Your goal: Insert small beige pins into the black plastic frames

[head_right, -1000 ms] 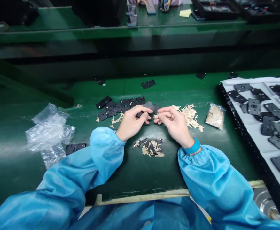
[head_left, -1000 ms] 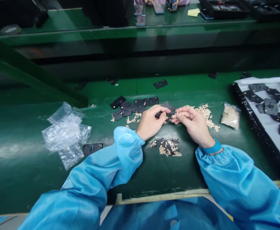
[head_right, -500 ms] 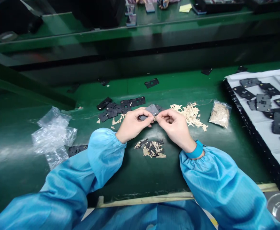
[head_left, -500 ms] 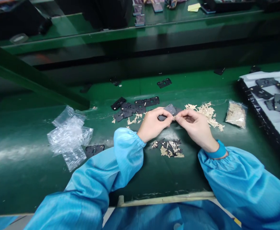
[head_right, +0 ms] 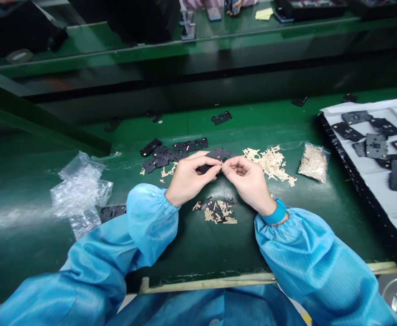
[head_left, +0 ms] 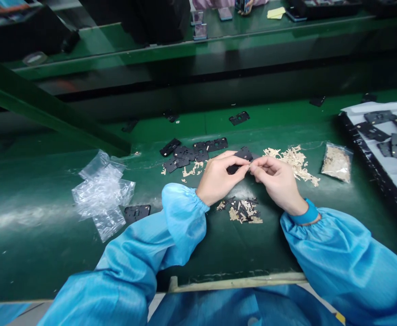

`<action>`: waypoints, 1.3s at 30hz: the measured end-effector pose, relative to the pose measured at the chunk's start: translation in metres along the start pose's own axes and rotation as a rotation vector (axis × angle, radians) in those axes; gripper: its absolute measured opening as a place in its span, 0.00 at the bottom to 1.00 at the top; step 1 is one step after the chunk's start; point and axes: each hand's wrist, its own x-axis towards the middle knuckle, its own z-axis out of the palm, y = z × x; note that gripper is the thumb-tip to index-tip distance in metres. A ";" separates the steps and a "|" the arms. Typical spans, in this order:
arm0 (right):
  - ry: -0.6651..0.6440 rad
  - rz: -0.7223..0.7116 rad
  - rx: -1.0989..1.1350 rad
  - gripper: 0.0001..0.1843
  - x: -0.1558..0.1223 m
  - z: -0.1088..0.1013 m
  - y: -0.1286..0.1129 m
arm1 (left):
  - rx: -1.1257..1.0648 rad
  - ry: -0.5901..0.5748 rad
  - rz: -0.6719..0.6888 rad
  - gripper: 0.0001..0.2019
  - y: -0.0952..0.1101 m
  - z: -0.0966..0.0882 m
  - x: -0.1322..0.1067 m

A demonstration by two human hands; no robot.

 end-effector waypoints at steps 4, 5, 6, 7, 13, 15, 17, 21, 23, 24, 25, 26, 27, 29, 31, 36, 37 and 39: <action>-0.013 0.009 0.025 0.10 0.000 -0.001 -0.002 | -0.025 0.003 0.020 0.05 0.002 -0.002 0.000; -0.019 0.011 0.031 0.10 0.000 -0.001 -0.002 | -0.035 -0.001 0.028 0.05 0.002 -0.002 0.001; -0.022 0.013 0.036 0.11 0.000 -0.001 -0.002 | -0.039 -0.005 0.035 0.05 0.002 -0.003 0.001; -0.026 0.014 0.040 0.11 0.000 -0.001 -0.002 | -0.038 -0.007 0.040 0.05 0.003 -0.004 0.001; -0.035 -0.012 0.027 0.15 0.001 -0.002 -0.001 | 0.030 -0.001 0.041 0.05 0.007 -0.006 0.002; -0.039 -0.016 0.017 0.14 0.001 -0.003 0.000 | 0.054 0.008 0.052 0.05 0.006 -0.006 0.002; -0.043 -0.012 0.019 0.13 0.002 -0.003 0.000 | 0.085 0.019 0.080 0.05 0.006 -0.005 0.002; -0.020 -0.003 0.041 0.11 0.003 -0.003 -0.001 | 0.098 0.028 0.113 0.05 0.005 -0.004 0.001; -0.011 0.000 0.048 0.09 0.003 -0.003 -0.001 | 0.080 0.019 0.108 0.04 0.005 -0.004 0.001; -0.011 0.001 0.049 0.08 0.003 -0.003 -0.002 | 0.069 0.013 0.103 0.04 0.005 -0.004 0.000; -0.012 0.001 0.049 0.08 0.003 -0.004 -0.002 | 0.059 0.008 0.097 0.04 0.005 -0.004 0.000; -0.015 0.001 0.047 0.08 0.003 -0.004 -0.002 | 0.049 0.001 0.091 0.05 0.005 -0.004 0.000; -0.019 0.000 0.042 0.08 0.002 -0.004 -0.002 | 0.040 -0.004 0.085 0.04 0.005 -0.004 -0.001; -0.028 -0.008 0.026 0.08 0.002 -0.006 -0.001 | 0.021 -0.013 0.072 0.04 0.005 -0.004 -0.001; -0.040 -0.025 0.001 0.08 0.001 -0.007 0.000 | 0.009 -0.021 0.062 0.04 0.005 -0.005 0.000; -0.071 -0.088 -0.055 0.06 0.000 -0.009 0.004 | -0.003 -0.024 0.069 0.04 0.005 -0.006 0.001; -0.073 -0.101 -0.063 0.06 0.000 -0.009 0.005 | -0.005 -0.026 0.074 0.04 0.005 -0.006 0.001; -0.075 -0.119 -0.078 0.06 0.000 -0.009 0.006 | -0.002 -0.029 0.079 0.04 0.004 -0.007 0.002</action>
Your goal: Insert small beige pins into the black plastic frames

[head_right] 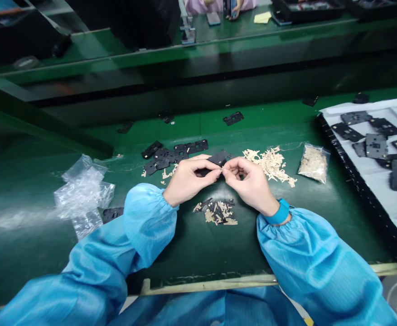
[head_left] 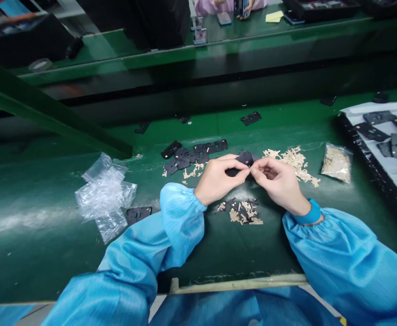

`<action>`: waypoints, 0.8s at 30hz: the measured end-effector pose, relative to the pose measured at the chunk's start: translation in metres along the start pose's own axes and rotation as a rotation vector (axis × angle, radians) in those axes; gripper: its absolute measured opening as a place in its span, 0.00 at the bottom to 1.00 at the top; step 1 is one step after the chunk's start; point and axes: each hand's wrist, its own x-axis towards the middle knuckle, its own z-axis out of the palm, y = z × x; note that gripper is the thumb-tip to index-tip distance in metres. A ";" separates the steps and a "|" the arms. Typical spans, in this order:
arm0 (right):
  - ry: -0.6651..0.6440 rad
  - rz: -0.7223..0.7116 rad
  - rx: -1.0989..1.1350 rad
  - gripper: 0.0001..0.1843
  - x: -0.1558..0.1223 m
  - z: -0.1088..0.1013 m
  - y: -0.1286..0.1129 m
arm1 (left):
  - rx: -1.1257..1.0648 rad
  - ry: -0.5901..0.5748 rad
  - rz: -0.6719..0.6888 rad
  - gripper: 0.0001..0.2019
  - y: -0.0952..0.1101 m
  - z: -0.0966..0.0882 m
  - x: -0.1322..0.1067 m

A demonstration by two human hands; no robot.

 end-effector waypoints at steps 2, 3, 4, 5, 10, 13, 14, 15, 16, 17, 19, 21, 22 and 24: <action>-0.007 -0.009 -0.011 0.06 0.000 0.000 0.001 | 0.005 -0.005 -0.001 0.04 0.000 -0.001 0.000; -0.012 -0.012 -0.015 0.06 0.000 0.000 0.001 | 0.005 -0.008 -0.001 0.04 0.000 -0.001 0.000; -0.018 -0.014 -0.019 0.06 0.000 -0.001 0.001 | 0.006 -0.012 0.001 0.05 -0.001 -0.001 0.001; -0.024 -0.017 -0.024 0.05 0.000 -0.001 0.001 | 0.007 -0.016 0.003 0.05 -0.001 -0.001 0.001; -0.024 -0.024 -0.070 0.05 -0.001 -0.001 0.001 | 0.052 -0.007 0.045 0.05 -0.002 -0.001 0.000; -0.022 -0.002 -0.080 0.05 0.000 0.000 -0.001 | 0.134 0.015 0.091 0.06 -0.004 -0.001 0.000; -0.017 0.008 -0.069 0.05 0.001 0.000 -0.001 | 0.168 0.029 0.107 0.06 -0.005 -0.002 0.001; -0.004 0.019 -0.050 0.05 0.002 -0.001 -0.002 | 0.200 0.047 0.118 0.06 -0.007 -0.003 0.001; 0.014 0.030 -0.026 0.05 0.003 -0.001 -0.003 | 0.228 0.065 0.120 0.06 -0.008 -0.004 0.002; 0.037 0.040 -0.003 0.05 0.004 -0.002 -0.004 | 0.251 0.080 0.112 0.07 -0.009 -0.004 0.003; 0.073 0.056 0.026 0.05 0.006 -0.003 -0.006 | 0.280 0.080 0.080 0.09 -0.011 -0.005 0.004; 0.068 0.069 0.027 0.06 0.007 -0.004 -0.007 | 0.286 0.048 0.053 0.10 -0.011 -0.005 0.004; 0.053 0.073 0.023 0.05 0.007 -0.004 -0.007 | 0.282 0.032 0.043 0.09 -0.011 -0.005 0.004; 0.021 0.075 0.016 0.05 0.006 -0.003 -0.006 | 0.252 0.010 0.016 0.06 -0.010 -0.003 0.003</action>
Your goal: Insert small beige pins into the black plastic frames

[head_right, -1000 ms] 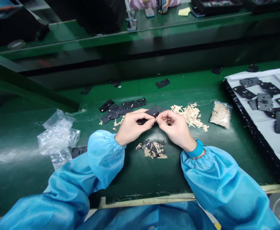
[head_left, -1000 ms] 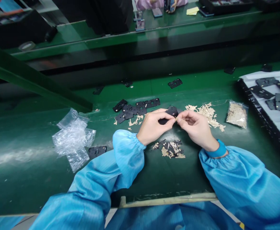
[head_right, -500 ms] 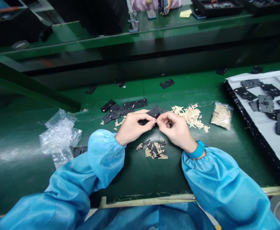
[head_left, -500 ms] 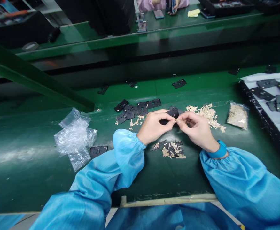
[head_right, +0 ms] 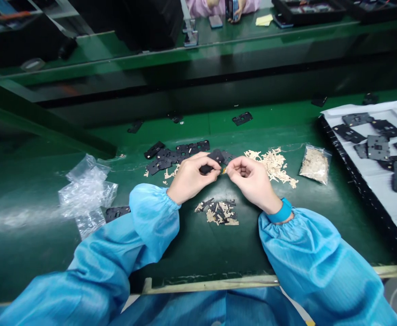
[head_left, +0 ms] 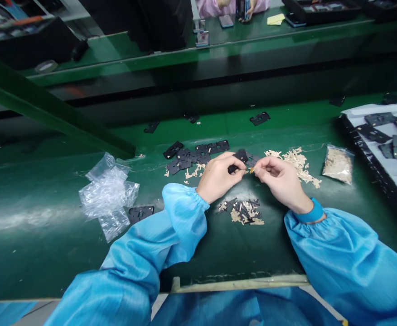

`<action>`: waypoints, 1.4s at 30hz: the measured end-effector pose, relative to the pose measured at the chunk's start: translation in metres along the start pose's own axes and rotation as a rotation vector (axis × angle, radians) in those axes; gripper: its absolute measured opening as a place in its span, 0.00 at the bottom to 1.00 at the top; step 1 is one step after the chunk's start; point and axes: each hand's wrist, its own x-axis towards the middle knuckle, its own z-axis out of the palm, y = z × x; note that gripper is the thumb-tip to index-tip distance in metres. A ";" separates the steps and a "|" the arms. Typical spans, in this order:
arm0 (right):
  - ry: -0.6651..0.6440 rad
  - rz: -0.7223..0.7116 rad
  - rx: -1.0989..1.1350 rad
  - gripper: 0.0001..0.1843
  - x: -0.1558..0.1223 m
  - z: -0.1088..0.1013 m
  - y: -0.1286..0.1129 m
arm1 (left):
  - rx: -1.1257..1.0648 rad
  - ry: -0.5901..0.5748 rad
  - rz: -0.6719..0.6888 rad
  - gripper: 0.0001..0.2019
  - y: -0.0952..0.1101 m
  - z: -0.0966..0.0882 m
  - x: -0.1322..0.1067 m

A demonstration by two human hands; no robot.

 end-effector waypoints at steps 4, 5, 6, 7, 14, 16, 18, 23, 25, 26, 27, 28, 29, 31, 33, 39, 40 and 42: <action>-0.016 -0.011 -0.009 0.04 -0.001 0.000 0.004 | -0.243 -0.143 -0.139 0.07 0.000 0.001 0.001; -0.017 -0.014 -0.013 0.04 -0.002 0.000 0.004 | -0.335 -0.196 -0.194 0.08 0.000 0.000 0.001; -0.020 -0.015 -0.019 0.05 -0.002 0.000 0.005 | -0.413 -0.239 -0.244 0.10 0.001 0.000 0.002; -0.026 -0.016 -0.026 0.05 -0.002 0.000 0.006 | -0.466 -0.266 -0.283 0.11 0.001 -0.001 0.002; -0.047 -0.025 -0.091 0.06 -0.004 0.002 0.006 | -0.428 -0.237 -0.328 0.10 0.007 -0.005 0.003; -0.037 -0.045 -0.135 0.07 -0.005 0.003 0.006 | -0.404 -0.228 -0.327 0.09 0.006 -0.004 0.003; 0.032 -0.120 -0.216 0.05 -0.007 0.004 0.006 | -0.394 -0.211 -0.320 0.09 0.004 -0.003 0.002; 0.092 -0.457 -0.504 0.03 -0.012 0.005 0.004 | -0.397 -0.168 -0.248 0.09 -0.001 -0.001 0.002; 0.047 -0.515 -0.561 0.05 -0.013 0.006 0.005 | -0.348 -0.135 -0.209 0.08 0.000 -0.001 0.001; 0.040 -0.525 -0.578 0.05 -0.013 0.007 0.006 | -0.323 -0.116 -0.198 0.07 0.002 -0.001 0.001; 0.042 -0.527 -0.592 0.06 -0.014 0.007 0.006 | -0.302 -0.097 -0.190 0.07 0.004 -0.001 0.001; 0.052 -0.529 -0.603 0.05 -0.014 0.008 0.007 | -0.281 -0.076 -0.181 0.06 0.006 0.000 0.000; 0.063 -0.531 -0.609 0.05 -0.014 0.008 0.008 | -0.261 -0.056 -0.169 0.05 0.008 0.000 0.000; 0.079 -0.535 -0.614 0.05 -0.015 0.008 0.009 | -0.228 -0.025 -0.141 0.04 0.011 0.000 -0.001; 0.090 -0.545 -0.619 0.05 -0.016 0.009 0.009 | -0.208 -0.006 -0.118 0.04 0.012 0.001 -0.002; 0.088 -0.576 -0.637 0.06 -0.016 0.009 0.010 | -0.218 -0.011 -0.139 0.04 0.010 0.001 -0.002; 0.086 -0.577 -0.641 0.06 -0.016 0.009 0.010 | -0.232 -0.018 -0.147 0.04 0.009 0.001 -0.002; 0.085 -0.581 -0.658 0.07 -0.017 0.009 0.012 | -0.260 -0.040 -0.164 0.05 0.009 0.000 -0.002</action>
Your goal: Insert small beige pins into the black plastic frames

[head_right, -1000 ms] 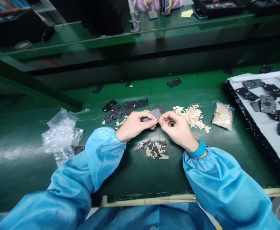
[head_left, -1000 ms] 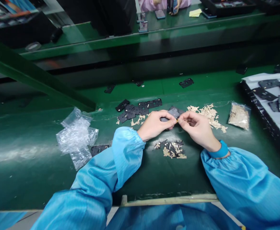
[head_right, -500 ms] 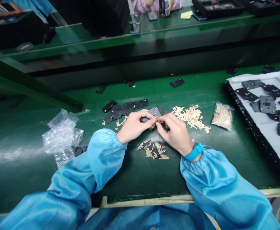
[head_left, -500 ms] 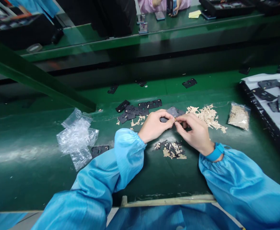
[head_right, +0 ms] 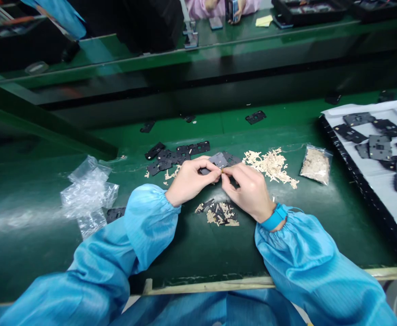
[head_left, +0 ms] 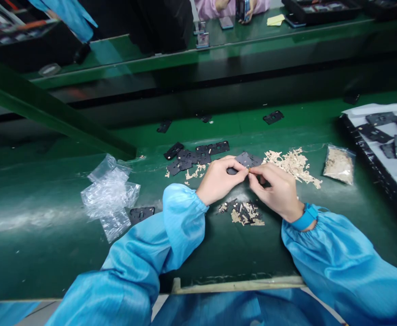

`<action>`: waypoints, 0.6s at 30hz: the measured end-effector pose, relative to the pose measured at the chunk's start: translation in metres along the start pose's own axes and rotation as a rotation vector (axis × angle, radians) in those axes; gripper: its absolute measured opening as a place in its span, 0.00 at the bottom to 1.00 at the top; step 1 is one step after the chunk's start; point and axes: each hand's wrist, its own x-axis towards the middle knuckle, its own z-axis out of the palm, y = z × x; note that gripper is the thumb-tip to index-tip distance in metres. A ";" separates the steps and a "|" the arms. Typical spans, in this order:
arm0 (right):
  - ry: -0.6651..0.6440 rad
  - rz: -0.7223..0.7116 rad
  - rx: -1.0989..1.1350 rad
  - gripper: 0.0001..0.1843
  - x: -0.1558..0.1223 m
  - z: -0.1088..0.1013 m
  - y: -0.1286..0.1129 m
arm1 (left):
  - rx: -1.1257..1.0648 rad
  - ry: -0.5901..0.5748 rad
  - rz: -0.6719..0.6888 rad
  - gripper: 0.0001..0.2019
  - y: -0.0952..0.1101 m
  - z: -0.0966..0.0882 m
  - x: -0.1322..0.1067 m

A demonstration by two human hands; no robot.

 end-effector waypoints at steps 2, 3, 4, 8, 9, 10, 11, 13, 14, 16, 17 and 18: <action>-0.005 0.000 -0.022 0.07 -0.001 0.001 0.001 | -0.015 -0.017 -0.021 0.06 0.000 0.000 0.000; -0.005 -0.001 -0.031 0.07 -0.001 0.001 0.001 | -0.015 -0.021 -0.029 0.07 0.000 0.000 0.000; -0.006 -0.002 -0.038 0.07 -0.002 0.001 0.002 | -0.012 -0.022 -0.032 0.07 0.000 0.001 0.000; -0.008 0.006 -0.042 0.07 -0.001 0.000 0.001 | 0.023 -0.007 0.002 0.05 0.000 0.003 -0.001; -0.009 0.020 -0.040 0.07 -0.001 0.000 0.000 | 0.037 -0.001 0.016 0.04 0.000 0.003 -0.001; -0.010 0.037 -0.035 0.07 -0.001 -0.001 0.000 | 0.052 0.005 0.031 0.04 0.000 0.003 -0.002; -0.010 0.054 -0.028 0.07 0.000 -0.001 -0.001 | 0.067 0.009 0.046 0.04 0.000 0.004 -0.002; -0.006 0.086 -0.004 0.07 0.002 -0.002 -0.003 | 0.096 0.014 0.079 0.05 0.001 0.003 -0.002; -0.002 0.099 0.010 0.06 0.003 -0.003 -0.004 | 0.108 0.016 0.095 0.05 0.001 0.003 -0.002; 0.005 0.128 0.036 0.06 0.006 -0.005 -0.005 | 0.132 0.022 0.120 0.05 0.001 0.002 -0.001; 0.015 0.146 0.044 0.06 0.008 -0.006 -0.004 | 0.145 0.026 0.127 0.05 0.001 0.000 -0.001; 0.034 0.170 0.046 0.06 0.010 -0.008 -0.003 | 0.161 0.030 0.135 0.05 0.001 -0.001 -0.001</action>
